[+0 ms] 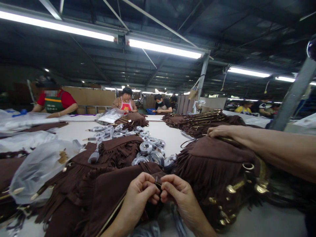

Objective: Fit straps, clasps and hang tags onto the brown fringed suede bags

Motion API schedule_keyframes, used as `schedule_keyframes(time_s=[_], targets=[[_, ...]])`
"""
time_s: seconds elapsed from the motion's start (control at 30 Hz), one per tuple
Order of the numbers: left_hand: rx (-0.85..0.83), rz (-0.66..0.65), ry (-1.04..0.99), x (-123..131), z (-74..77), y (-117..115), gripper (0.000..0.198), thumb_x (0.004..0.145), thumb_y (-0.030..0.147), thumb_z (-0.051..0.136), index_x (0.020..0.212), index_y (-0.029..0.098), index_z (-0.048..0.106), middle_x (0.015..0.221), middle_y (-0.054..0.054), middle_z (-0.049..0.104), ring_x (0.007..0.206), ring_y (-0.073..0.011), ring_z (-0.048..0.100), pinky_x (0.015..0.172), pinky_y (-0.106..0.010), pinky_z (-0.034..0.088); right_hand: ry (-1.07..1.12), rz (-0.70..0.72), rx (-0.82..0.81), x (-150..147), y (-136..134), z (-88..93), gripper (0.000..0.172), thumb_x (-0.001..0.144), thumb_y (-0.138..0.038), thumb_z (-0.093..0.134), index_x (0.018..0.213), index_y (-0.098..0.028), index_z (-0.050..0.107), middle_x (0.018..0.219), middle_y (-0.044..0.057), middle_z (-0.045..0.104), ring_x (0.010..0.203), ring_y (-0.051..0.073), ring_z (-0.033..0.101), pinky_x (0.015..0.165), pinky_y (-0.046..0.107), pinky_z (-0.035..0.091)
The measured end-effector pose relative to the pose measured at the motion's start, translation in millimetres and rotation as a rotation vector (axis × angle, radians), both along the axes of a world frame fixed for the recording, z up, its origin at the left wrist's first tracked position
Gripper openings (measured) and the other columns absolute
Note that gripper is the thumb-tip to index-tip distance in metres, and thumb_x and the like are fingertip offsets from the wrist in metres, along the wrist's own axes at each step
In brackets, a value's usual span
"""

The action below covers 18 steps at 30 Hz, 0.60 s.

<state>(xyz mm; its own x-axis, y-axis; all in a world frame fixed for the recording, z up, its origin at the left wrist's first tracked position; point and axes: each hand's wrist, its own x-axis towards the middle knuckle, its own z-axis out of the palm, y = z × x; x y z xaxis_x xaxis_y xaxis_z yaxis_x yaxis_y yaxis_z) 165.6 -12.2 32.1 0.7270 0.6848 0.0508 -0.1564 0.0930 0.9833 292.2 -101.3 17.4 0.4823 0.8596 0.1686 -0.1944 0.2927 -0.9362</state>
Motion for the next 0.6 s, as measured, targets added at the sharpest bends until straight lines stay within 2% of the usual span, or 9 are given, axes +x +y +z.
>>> schedule_keyframes(time_s=[0.1,0.2,0.37,0.6], targets=[[0.056,-0.016,0.047,-0.1,-1.4,-3.2,0.023,0.067,0.037,0.064,0.074,0.016,0.059,0.058,0.000,0.064,0.051,-0.0123,0.057,0.051,-0.023,0.046,-0.010,0.032,-0.005,-1.0,-0.3,-0.1,0.035,0.069,-0.045,0.084,0.077,-0.016,0.068,0.059,0.000,0.067,0.050,0.011,0.061,0.052,0.021,0.050],[0.186,0.011,0.102,-1.3,-1.2,-4.6,0.023,0.071,0.039,0.059,0.067,0.016,0.058,0.053,0.003,0.056,0.045,-0.0096,0.046,0.046,-0.021,0.037,-0.038,0.055,0.013,-2.3,-0.6,0.8,0.034,0.072,-0.046,0.082,0.074,-0.016,0.066,0.057,-0.001,0.066,0.050,0.011,0.059,0.052,0.020,0.048],[0.401,0.066,0.117,-3.3,-1.5,-2.7,0.023,0.075,0.034,0.056,0.062,0.015,0.059,0.059,0.002,0.053,0.058,-0.0114,0.045,0.054,-0.022,0.034,-0.064,0.055,0.012,-3.2,0.5,0.4,0.034,0.072,-0.047,0.082,0.074,-0.016,0.066,0.055,-0.001,0.066,0.051,0.011,0.059,0.053,0.020,0.047],[0.442,0.064,0.170,-4.7,2.1,-4.6,0.022,0.074,0.033,0.050,0.061,0.016,0.057,0.057,0.002,0.051,0.056,-0.0116,0.042,0.053,-0.022,0.032,-0.097,0.044,-0.027,-2.9,3.6,-3.2,0.038,0.068,-0.049,0.083,0.074,-0.015,0.067,0.055,0.000,0.067,0.050,0.012,0.061,0.054,0.021,0.049]])
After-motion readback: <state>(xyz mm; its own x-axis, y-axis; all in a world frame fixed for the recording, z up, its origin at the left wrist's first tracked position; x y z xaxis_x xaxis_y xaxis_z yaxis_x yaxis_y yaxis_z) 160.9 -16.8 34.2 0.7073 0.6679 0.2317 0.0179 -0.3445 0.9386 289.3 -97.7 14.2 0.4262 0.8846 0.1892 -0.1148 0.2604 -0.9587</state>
